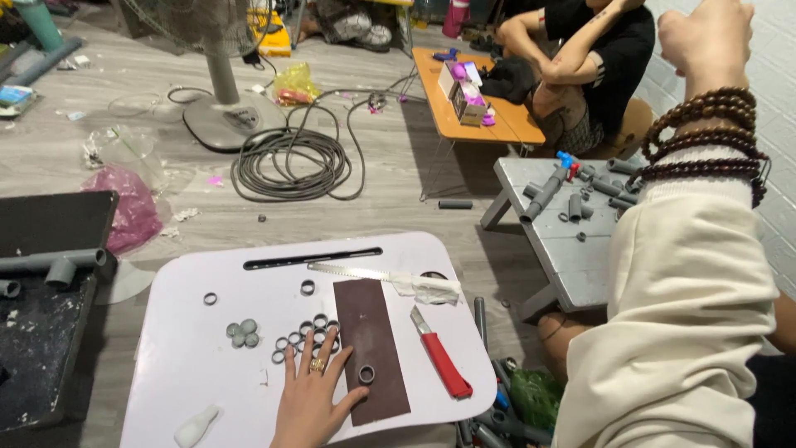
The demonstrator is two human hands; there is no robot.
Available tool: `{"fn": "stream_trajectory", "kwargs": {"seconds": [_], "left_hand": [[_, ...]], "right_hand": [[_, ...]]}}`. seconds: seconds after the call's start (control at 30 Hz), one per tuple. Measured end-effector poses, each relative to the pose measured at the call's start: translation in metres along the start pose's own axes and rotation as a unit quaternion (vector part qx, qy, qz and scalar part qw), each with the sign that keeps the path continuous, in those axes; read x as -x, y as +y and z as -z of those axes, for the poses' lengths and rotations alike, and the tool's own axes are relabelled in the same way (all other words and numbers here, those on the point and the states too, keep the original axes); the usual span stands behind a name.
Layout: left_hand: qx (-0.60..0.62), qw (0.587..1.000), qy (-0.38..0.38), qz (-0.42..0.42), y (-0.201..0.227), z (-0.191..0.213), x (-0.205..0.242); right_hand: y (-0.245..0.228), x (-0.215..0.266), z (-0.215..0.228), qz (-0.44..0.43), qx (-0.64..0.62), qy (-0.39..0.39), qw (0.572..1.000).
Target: Sanding the edges of small plastic rings using sandpaper and arranging them on a portable desk.
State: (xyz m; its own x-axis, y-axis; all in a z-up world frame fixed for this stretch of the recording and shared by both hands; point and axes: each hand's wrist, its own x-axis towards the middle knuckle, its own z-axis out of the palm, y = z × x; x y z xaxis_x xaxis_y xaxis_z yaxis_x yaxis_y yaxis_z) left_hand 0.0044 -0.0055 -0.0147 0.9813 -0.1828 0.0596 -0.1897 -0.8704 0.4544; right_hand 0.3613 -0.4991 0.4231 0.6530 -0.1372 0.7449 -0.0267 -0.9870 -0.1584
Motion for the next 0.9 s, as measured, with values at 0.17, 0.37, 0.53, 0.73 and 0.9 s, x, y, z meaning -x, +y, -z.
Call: {"fn": "stream_trajectory", "kwargs": {"seconds": [0.17,0.37,0.53,0.73,0.9], "left_hand": [[-0.002,1.0,0.025,-0.013,-0.001,-0.002,0.002],[-0.012,1.0,0.008,-0.004,0.001,0.0,0.002],[-0.011,1.0,0.002,0.006,0.001,-0.001,0.002],[-0.03,0.999,0.01,-0.006,-0.001,-0.004,0.001],[-0.026,0.999,0.031,-0.019,-0.004,-0.009,0.003]], "right_hand": [[0.003,0.008,-0.001,-0.001,0.006,-0.017,1.0],[-0.001,0.015,0.0,-0.007,-0.028,-0.024,0.999],[0.014,0.008,-0.004,0.005,0.009,-0.01,1.0],[0.005,0.012,0.005,0.023,0.014,-0.003,1.0],[-0.016,0.018,0.016,-0.018,-0.049,-0.023,0.998]]}}
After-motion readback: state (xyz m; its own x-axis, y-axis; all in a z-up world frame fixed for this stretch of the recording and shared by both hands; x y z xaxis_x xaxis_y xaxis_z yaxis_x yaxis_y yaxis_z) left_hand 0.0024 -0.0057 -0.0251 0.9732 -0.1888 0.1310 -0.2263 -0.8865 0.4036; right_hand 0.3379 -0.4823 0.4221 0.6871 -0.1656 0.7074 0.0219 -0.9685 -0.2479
